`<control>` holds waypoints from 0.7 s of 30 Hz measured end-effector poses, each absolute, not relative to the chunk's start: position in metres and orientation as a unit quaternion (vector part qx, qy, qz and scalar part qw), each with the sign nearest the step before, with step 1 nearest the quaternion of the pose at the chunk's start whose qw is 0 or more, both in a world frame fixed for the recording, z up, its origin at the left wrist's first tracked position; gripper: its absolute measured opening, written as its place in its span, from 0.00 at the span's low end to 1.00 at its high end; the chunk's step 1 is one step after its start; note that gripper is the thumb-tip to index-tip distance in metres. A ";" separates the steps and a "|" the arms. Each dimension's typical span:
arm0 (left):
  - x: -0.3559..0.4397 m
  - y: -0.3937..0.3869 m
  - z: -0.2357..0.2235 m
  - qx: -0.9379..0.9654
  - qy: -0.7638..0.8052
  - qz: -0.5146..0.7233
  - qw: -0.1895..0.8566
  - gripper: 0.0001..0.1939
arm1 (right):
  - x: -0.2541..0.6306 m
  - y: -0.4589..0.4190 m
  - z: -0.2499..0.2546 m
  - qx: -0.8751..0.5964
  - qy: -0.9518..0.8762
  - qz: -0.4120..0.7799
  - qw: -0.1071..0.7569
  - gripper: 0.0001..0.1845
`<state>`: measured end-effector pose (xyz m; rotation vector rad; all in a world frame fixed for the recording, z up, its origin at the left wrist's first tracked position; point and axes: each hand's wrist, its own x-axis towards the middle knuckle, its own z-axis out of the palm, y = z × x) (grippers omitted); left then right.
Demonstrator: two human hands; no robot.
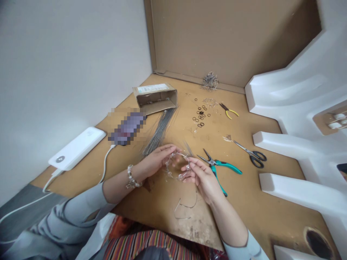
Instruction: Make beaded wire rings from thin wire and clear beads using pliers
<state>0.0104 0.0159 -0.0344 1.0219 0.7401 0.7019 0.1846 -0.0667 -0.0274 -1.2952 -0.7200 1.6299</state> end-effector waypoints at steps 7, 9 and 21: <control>0.000 0.027 -0.029 0.602 0.436 0.472 0.475 0.12 | 0.207 -0.068 -0.032 -0.713 -0.469 0.280 0.440 0.22; 0.000 0.026 -0.029 0.591 0.428 0.473 0.493 0.13 | 0.214 -0.066 -0.034 -0.719 -0.484 0.262 0.425 0.20; 0.002 0.031 -0.033 0.562 0.418 0.494 0.515 0.10 | 0.192 0.001 0.004 -0.729 -0.677 0.058 -0.084 0.15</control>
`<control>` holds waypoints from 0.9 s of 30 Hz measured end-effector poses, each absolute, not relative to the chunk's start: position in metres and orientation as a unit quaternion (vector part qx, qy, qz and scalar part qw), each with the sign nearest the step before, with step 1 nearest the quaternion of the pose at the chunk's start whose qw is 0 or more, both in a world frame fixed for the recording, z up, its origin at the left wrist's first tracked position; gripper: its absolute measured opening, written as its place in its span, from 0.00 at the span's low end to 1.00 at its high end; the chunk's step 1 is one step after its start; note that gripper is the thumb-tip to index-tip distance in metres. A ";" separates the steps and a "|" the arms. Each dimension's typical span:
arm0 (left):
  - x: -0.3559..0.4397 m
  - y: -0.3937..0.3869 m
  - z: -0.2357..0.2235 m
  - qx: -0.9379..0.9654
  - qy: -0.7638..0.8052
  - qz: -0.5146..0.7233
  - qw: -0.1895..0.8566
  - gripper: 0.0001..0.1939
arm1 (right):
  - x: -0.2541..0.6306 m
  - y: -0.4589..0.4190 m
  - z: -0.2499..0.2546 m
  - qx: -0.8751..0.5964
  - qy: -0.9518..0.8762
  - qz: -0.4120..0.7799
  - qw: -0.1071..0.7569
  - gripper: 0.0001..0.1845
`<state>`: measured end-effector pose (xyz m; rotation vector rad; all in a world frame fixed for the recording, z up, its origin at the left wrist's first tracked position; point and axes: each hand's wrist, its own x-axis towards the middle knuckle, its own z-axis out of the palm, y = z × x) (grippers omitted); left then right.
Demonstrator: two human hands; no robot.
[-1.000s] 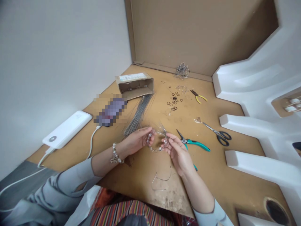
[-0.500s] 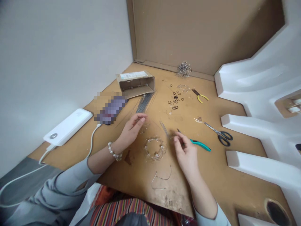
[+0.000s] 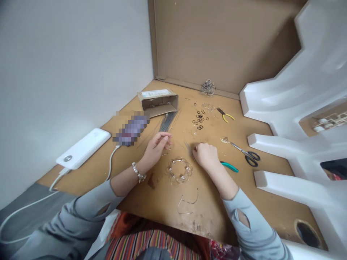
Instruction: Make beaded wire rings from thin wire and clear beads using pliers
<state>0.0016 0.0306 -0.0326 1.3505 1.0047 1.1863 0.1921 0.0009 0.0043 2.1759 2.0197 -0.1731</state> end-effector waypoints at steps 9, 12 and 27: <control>-0.003 0.042 -0.035 0.540 0.418 0.514 0.519 0.08 | 0.176 0.030 0.013 0.730 0.654 -0.081 0.182 0.19; -0.002 0.041 -0.037 0.550 0.409 0.509 0.521 0.08 | 0.171 0.032 0.011 0.732 0.649 -0.086 0.187 0.20; -0.001 0.041 -0.036 0.559 0.422 0.492 0.517 0.07 | 0.190 0.038 0.015 0.696 0.699 -0.154 0.064 0.11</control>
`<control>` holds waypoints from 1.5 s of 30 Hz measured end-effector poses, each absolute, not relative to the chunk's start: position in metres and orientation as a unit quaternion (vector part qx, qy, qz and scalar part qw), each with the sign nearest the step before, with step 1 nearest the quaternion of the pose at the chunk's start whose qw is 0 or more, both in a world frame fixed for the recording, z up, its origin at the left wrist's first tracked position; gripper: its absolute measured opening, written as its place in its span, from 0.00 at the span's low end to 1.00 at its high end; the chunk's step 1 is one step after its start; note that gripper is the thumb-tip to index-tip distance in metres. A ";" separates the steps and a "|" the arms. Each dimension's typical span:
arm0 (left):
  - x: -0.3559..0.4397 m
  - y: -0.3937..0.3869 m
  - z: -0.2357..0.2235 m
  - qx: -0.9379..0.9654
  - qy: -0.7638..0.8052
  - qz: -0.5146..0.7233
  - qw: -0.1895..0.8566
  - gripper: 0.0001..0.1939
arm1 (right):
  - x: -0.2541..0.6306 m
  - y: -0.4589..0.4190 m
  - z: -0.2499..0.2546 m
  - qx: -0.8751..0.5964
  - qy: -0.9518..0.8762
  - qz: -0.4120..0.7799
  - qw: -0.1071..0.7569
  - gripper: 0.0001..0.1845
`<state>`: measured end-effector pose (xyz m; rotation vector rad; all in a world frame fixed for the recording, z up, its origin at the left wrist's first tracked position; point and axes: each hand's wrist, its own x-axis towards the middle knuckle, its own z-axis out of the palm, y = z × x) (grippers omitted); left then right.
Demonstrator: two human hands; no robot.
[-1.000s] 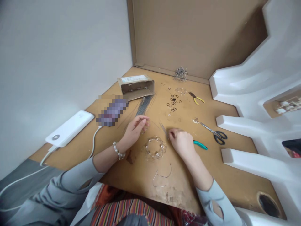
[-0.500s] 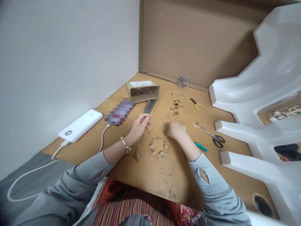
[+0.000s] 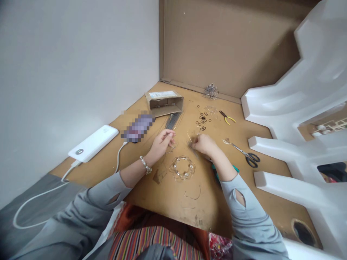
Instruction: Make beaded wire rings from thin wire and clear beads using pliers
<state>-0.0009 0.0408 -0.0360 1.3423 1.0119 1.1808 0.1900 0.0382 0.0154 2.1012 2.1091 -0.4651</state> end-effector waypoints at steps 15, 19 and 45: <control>0.003 0.015 -0.025 0.922 0.319 0.217 0.034 0.13 | 0.156 -0.014 0.024 0.627 0.777 -0.051 0.001 0.13; 0.000 0.018 -0.028 0.920 0.319 0.222 0.052 0.12 | 0.165 -0.029 0.031 0.622 0.780 -0.036 -0.059 0.12; -0.008 0.031 -0.031 0.835 0.374 0.338 0.220 0.12 | 0.162 -0.072 -0.019 0.536 0.834 -0.084 -0.098 0.38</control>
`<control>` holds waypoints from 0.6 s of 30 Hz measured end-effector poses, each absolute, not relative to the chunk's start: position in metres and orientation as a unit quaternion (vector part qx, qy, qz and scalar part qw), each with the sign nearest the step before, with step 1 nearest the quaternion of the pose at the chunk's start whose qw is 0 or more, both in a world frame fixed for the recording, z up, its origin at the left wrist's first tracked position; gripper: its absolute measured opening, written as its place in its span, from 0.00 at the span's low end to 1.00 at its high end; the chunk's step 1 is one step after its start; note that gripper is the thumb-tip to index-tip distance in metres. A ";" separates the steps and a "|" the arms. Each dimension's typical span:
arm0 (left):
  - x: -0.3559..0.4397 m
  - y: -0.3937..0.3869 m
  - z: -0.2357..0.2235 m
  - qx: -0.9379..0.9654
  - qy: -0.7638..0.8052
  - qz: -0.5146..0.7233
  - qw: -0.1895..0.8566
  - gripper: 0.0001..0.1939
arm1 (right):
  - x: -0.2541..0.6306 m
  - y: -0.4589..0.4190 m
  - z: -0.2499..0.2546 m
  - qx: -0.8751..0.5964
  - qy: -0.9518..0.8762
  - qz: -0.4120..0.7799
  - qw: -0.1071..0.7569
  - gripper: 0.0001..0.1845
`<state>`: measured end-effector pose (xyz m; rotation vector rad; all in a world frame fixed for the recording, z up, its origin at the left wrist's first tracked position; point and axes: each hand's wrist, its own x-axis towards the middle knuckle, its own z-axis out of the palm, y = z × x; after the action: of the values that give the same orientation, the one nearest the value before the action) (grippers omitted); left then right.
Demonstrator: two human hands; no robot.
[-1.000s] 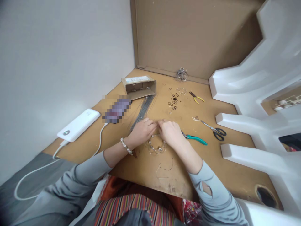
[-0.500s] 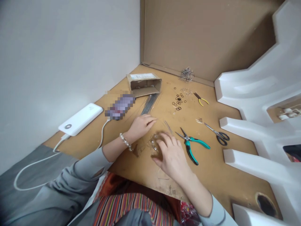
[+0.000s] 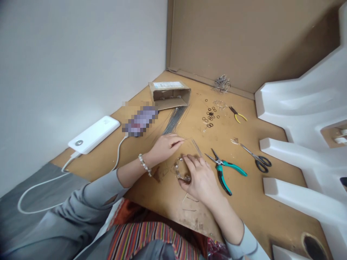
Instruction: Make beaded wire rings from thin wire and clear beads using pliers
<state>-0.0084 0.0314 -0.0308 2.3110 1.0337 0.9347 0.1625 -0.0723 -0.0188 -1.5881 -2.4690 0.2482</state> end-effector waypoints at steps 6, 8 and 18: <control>-0.008 0.031 -0.034 0.847 0.360 0.337 0.197 0.10 | 0.165 -0.073 -0.022 -0.529 -0.840 0.065 0.098 0.36; -0.007 0.031 -0.034 0.850 0.357 0.338 0.188 0.10 | 0.166 -0.073 -0.020 -0.529 -0.841 0.059 0.101 0.36; -0.009 0.030 -0.030 0.829 0.378 0.342 0.232 0.11 | 0.204 -0.067 -0.020 -0.607 -0.742 0.075 0.275 0.30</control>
<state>-0.0086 0.0305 -0.0296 2.2774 1.0387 0.9389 0.2039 -0.0675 -0.0204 -1.6314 -1.9943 0.2009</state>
